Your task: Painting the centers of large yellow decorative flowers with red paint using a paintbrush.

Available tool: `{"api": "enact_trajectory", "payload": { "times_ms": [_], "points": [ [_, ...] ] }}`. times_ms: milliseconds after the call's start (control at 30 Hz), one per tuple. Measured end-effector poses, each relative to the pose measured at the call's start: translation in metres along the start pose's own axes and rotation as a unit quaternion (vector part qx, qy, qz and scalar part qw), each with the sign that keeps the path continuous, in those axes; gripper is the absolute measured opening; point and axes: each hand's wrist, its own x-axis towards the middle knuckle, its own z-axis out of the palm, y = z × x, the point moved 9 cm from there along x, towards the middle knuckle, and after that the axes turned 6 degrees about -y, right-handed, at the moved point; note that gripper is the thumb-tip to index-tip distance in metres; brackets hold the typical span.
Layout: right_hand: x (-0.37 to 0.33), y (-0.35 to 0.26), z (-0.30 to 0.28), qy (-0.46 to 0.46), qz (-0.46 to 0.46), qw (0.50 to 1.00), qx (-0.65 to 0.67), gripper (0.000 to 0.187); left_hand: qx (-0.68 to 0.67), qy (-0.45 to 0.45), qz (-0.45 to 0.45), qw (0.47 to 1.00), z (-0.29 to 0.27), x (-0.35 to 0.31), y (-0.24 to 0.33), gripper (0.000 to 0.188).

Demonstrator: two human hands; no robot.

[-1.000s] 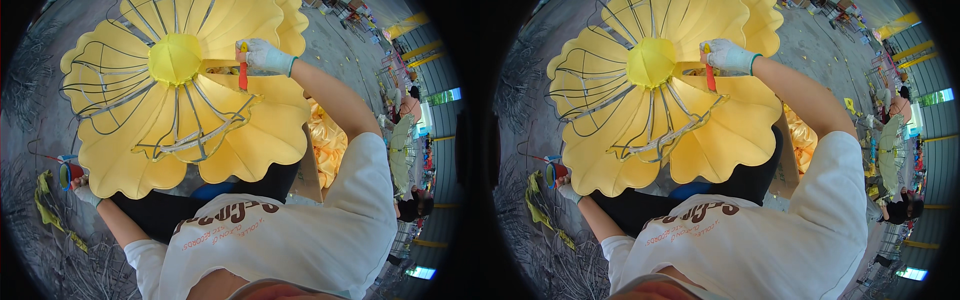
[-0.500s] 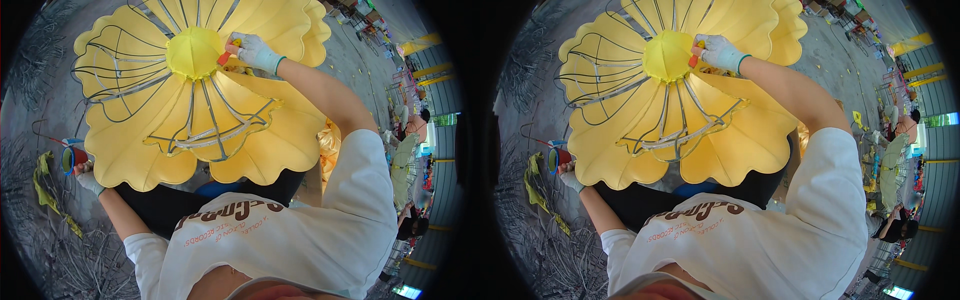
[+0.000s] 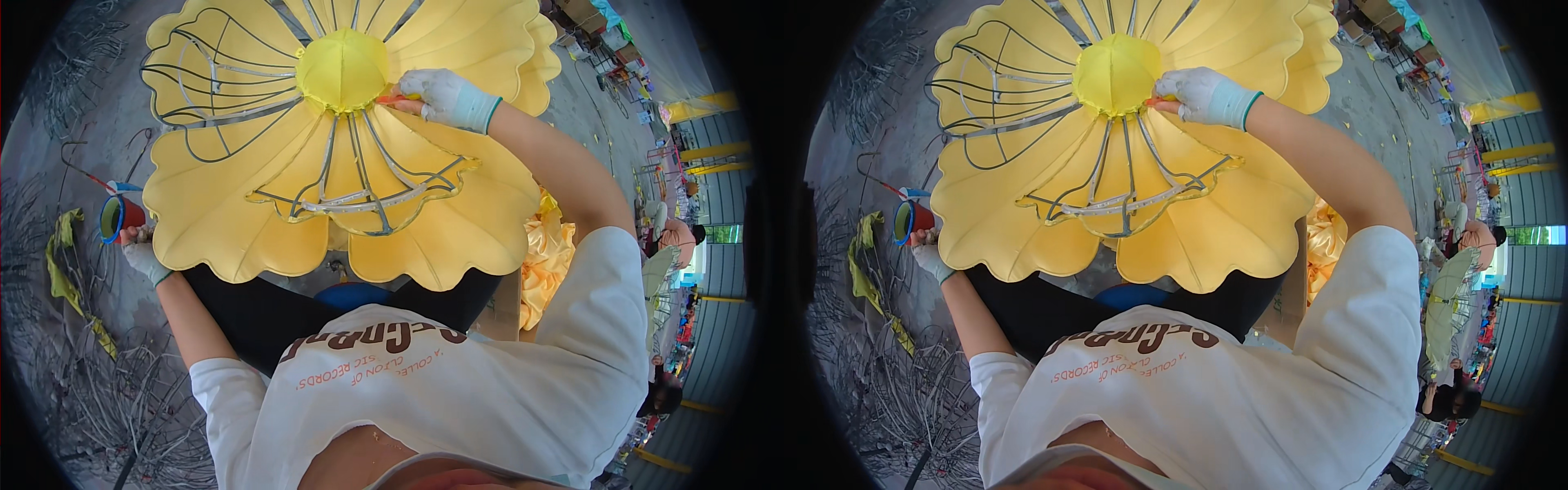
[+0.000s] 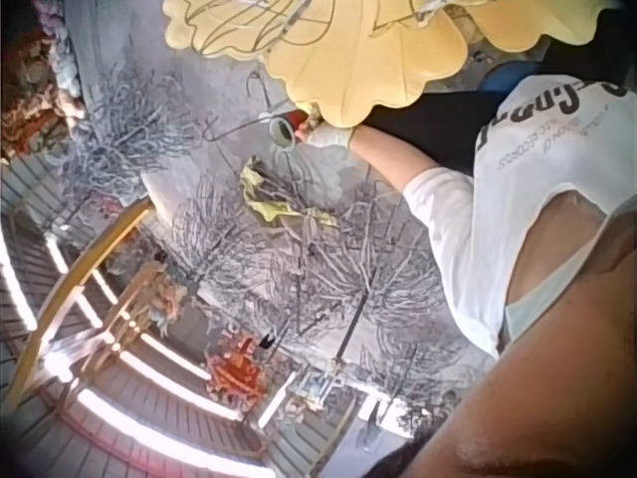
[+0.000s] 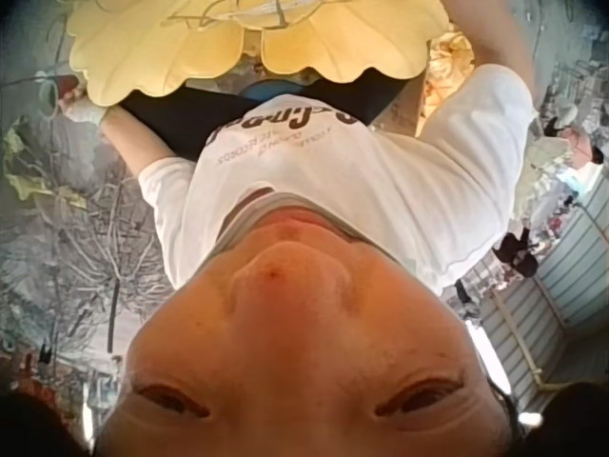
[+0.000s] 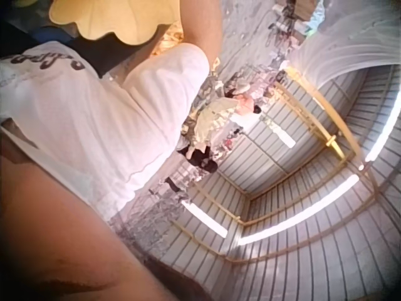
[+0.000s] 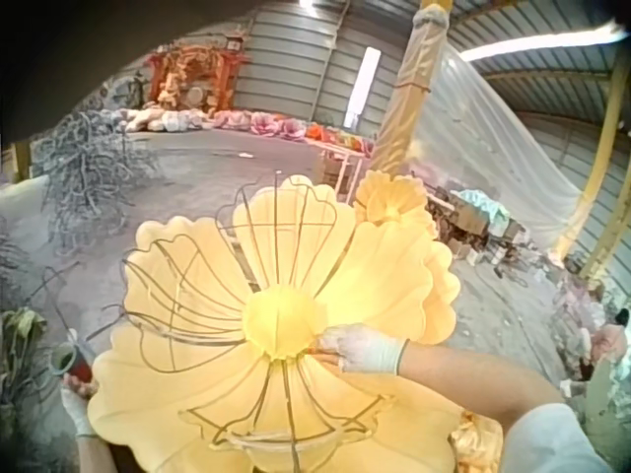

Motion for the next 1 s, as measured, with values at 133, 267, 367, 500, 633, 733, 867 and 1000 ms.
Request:
{"api": "enact_trajectory", "payload": {
  "times_ms": [133, 267, 367, 500, 633, 733, 867, 1000],
  "points": [
    [0.008, -0.024, 0.025, -0.008, -0.172, 0.979, -0.109, 0.015, 0.001, 0.03, 0.004, 1.0, -0.022, 0.007, 0.002, 0.029],
    [0.016, -0.037, 0.045, 0.001, -0.217, 0.961, -0.17, 0.018, 0.004, 0.057, 0.003, 0.998, -0.037, 0.014, -0.003, 0.029],
    [0.015, -0.028, 0.043, 0.006, -0.194, 0.968, -0.162, 0.018, -0.01, 0.054, 0.003, 0.999, -0.041, 0.016, -0.004, 0.03],
    [0.016, -0.025, 0.042, 0.014, -0.168, 0.974, -0.149, 0.018, -0.028, 0.049, -0.002, 0.998, -0.038, 0.014, -0.004, 0.03],
    [0.016, -0.032, 0.041, 0.025, -0.166, 0.976, -0.14, 0.018, -0.049, 0.047, -0.014, 0.998, -0.018, 0.006, -0.008, 0.03],
    [0.017, -0.028, 0.045, 0.017, -0.152, 0.974, -0.17, 0.018, -0.038, 0.069, -0.003, 0.997, -0.012, 0.005, -0.009, 0.029],
    [0.017, -0.029, 0.042, 0.029, -0.155, 0.973, -0.166, 0.017, -0.022, 0.084, 0.017, 0.996, -0.018, 0.005, -0.004, 0.029],
    [0.026, -0.038, 0.039, 0.031, -0.161, 0.976, -0.141, 0.016, 0.023, 0.095, 0.062, 0.993, -0.018, -0.005, 0.019, 0.029]
  ]
}}
